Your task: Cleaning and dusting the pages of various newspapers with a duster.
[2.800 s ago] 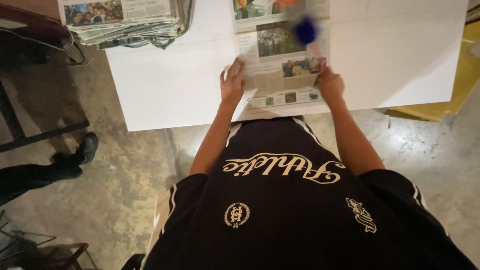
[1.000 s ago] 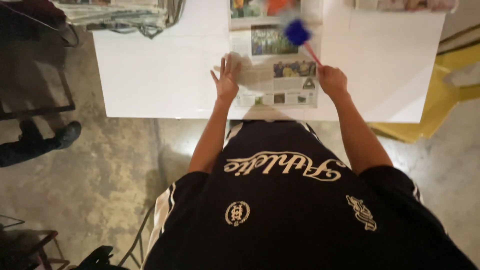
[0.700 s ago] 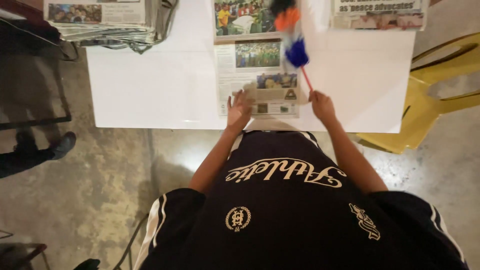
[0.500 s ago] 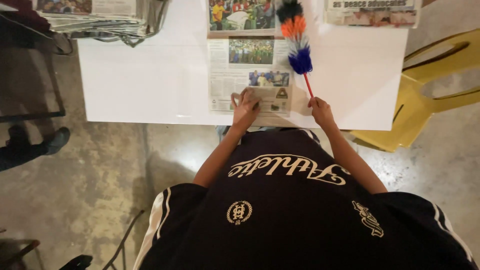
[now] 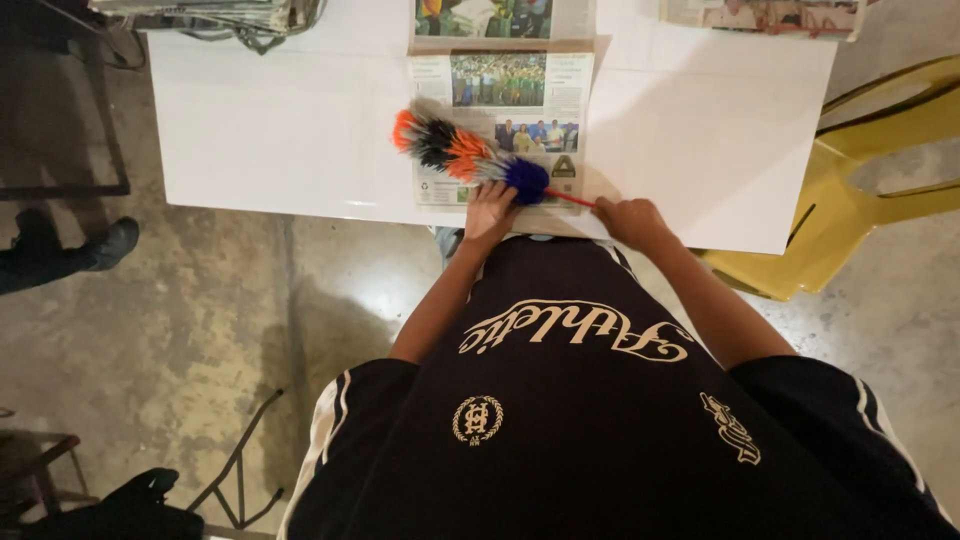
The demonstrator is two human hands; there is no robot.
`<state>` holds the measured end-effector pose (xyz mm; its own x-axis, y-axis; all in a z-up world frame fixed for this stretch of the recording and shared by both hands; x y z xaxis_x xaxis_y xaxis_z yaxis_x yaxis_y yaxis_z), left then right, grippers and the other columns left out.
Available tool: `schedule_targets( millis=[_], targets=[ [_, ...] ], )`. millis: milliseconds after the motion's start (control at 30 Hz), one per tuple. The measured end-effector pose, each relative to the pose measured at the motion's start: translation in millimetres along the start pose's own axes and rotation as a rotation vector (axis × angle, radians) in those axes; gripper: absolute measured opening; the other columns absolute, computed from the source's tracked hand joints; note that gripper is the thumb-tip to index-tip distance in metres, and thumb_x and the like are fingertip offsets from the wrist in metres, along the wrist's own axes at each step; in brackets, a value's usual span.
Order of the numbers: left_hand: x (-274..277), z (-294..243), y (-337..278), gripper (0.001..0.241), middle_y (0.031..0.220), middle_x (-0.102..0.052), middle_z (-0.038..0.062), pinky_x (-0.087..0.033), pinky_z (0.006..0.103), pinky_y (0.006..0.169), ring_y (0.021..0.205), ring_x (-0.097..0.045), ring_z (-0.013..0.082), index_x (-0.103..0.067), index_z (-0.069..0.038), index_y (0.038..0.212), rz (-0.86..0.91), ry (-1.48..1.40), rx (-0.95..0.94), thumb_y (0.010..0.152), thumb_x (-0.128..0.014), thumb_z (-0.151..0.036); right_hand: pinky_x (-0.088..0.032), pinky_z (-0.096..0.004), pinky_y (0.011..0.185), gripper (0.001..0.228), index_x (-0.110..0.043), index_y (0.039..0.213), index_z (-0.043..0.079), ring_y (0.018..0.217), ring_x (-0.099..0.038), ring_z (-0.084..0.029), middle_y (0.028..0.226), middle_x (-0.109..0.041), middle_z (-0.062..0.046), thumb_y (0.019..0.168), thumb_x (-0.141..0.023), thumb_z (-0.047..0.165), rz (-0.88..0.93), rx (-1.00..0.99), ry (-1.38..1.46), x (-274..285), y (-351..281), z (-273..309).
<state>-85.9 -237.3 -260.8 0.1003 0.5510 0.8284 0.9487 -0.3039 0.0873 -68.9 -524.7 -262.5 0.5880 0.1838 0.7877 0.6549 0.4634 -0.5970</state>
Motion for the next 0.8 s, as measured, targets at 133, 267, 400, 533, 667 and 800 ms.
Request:
schedule_targets(
  millis=[133,267,400,533,667,800],
  targets=[
    [25.8,-21.5,11.5,0.036,0.120,-0.062,0.008,-0.040,0.0541,0.104,0.122,-0.052,0.0336,-0.067,-0.015,0.120,-0.003,-0.022,0.105,0.086,-0.078,-0.021,-0.042,-0.033,0.032,0.033,-0.058,0.119,0.012,0.036,-0.048,-0.016,0.054,-0.055,-0.006,0.111,-0.040,0.039,-0.187,-0.152,-0.047,1.4,-1.5,-41.7],
    [14.6,-22.6,17.4,0.051,0.127,-0.060,0.006,-0.036,0.0576,0.107,0.127,-0.050,0.0325,-0.073,-0.021,0.128,-0.015,0.045,0.123,0.079,-0.071,-0.006,-0.040,-0.042,0.047,0.040,-0.065,0.101,0.007,0.048,-0.049,-0.023,0.061,-0.057,-0.010,0.120,-0.046,0.037,-0.629,-0.365,0.278,-2.1,-16.8,-65.6],
    [16.3,-37.6,40.6,0.045,0.136,-0.057,0.005,-0.032,0.0560,0.115,0.137,-0.047,0.0323,-0.073,-0.023,0.127,-0.057,0.167,-0.005,0.084,-0.074,-0.010,-0.039,-0.041,0.054,0.045,-0.063,0.090,0.003,0.054,-0.049,-0.022,0.064,-0.057,-0.011,0.117,-0.047,0.034,-0.798,-0.432,0.771,13.9,-29.5,-52.8],
    [22.0,-49.6,56.6,0.042,0.136,-0.055,0.009,-0.021,0.0660,0.111,0.133,-0.044,0.0333,-0.075,-0.021,0.111,0.086,-0.025,0.101,0.074,-0.087,-0.036,-0.037,-0.035,0.053,0.046,-0.058,0.081,0.003,0.055,-0.046,-0.014,0.061,-0.049,-0.004,0.114,-0.045,0.034,-0.818,-0.547,1.191,4.9,-30.6,-45.4],
    [-5.7,-25.2,48.0,0.024,0.137,-0.059,-0.002,-0.022,0.0632,0.119,0.135,-0.046,0.0284,-0.083,-0.028,0.102,-0.039,-0.019,0.117,0.080,-0.086,-0.035,-0.036,-0.032,0.052,0.047,-0.055,0.080,0.005,0.055,-0.043,-0.010,0.061,-0.045,0.000,0.114,-0.044,0.035,-0.799,-0.557,1.369,-3.4,-31.1,-42.0],
    [-0.9,-25.9,48.8,0.021,0.135,-0.059,-0.001,-0.021,0.0642,0.116,0.133,-0.046,0.0293,-0.085,-0.028,0.103,-0.033,0.013,0.101,0.082,-0.084,-0.029,-0.035,-0.031,0.050,0.047,-0.055,0.080,0.006,0.054,-0.042,-0.009,0.061,-0.046,0.001,0.114,-0.043,0.035,-0.775,-0.566,1.398,1.4,-37.1,-38.1]
  ],
)
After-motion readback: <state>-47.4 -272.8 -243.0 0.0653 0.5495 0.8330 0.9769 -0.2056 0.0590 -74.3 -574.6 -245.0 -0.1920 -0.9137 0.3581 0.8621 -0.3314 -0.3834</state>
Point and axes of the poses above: each hand's wrist, its own y-axis towards the middle knuckle, its own x-axis out of the back of the hand, z = x × y, the point moved 5 cm from there along y, towards the middle knuckle
